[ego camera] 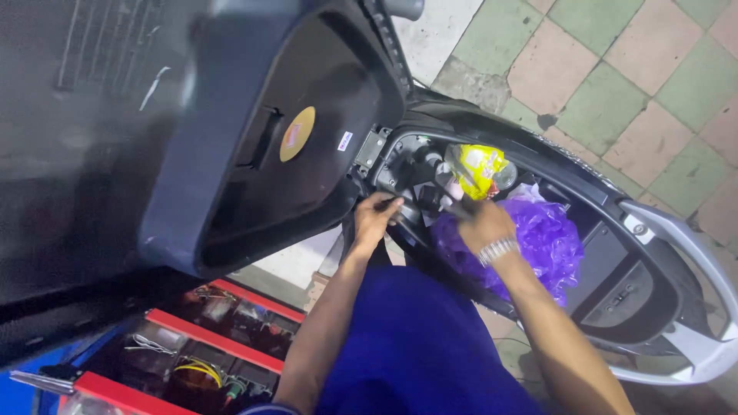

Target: The person works on the under-seat compartment of a scooter, using a screwdriver to remove screws from a black plastic cover. They then use a long metal rod to manipulate components within the storage area, moving aside a purple plastic bag and other items to access the mechanism.

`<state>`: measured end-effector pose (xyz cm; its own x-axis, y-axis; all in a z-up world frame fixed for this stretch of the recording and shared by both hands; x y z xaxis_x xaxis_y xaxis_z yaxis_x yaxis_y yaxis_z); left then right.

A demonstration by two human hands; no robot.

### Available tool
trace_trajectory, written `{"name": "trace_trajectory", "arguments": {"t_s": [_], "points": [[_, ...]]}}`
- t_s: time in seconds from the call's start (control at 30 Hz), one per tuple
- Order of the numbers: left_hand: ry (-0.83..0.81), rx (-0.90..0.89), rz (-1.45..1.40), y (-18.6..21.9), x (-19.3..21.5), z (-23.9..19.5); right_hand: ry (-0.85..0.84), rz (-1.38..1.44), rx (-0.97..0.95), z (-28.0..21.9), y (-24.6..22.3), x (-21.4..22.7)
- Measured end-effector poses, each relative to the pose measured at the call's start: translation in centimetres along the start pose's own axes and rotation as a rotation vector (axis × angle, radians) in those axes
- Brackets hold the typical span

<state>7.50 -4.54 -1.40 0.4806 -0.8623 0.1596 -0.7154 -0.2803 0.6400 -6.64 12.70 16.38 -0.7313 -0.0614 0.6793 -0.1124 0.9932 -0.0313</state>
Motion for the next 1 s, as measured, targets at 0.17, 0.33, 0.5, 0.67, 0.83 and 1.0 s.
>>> {"name": "trace_trajectory", "arguments": {"t_s": [0.17,0.33,0.5,0.67,0.83,1.0], "points": [[0.065,-0.065,-0.302,0.4,0.4,-0.1,0.01,0.677,-0.147,-7.9,9.5,-3.0],[-0.037,-0.038,-0.458,1.7,-1.4,-0.1,0.03,1.042,-0.245,-10.6,15.5,-6.1],[-0.095,-0.049,-0.478,2.5,-2.7,-0.1,0.012,1.227,-0.214,-10.9,17.6,-6.6],[-0.085,-0.016,-0.397,2.4,-2.3,0.2,-0.131,1.584,-0.13,-10.9,17.5,-6.9],[-0.032,-0.005,-0.441,4.2,-3.0,0.2,-0.165,1.676,-0.126,-9.9,16.8,-7.4],[0.049,0.104,-0.534,-0.8,-3.3,3.1,0.253,0.983,0.076,-11.2,15.4,-7.8]]}}
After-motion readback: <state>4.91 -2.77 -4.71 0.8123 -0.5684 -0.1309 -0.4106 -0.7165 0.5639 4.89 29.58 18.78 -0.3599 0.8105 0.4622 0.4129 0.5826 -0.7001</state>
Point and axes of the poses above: each hand's wrist, its own z-axis towards the middle knuckle, its own x-axis out of the back of the hand, y = z × x, the point moved 7 cm from there along z, towards the middle knuckle, and after that the axes turned 7 degrees about y, right-handed, at the moved point
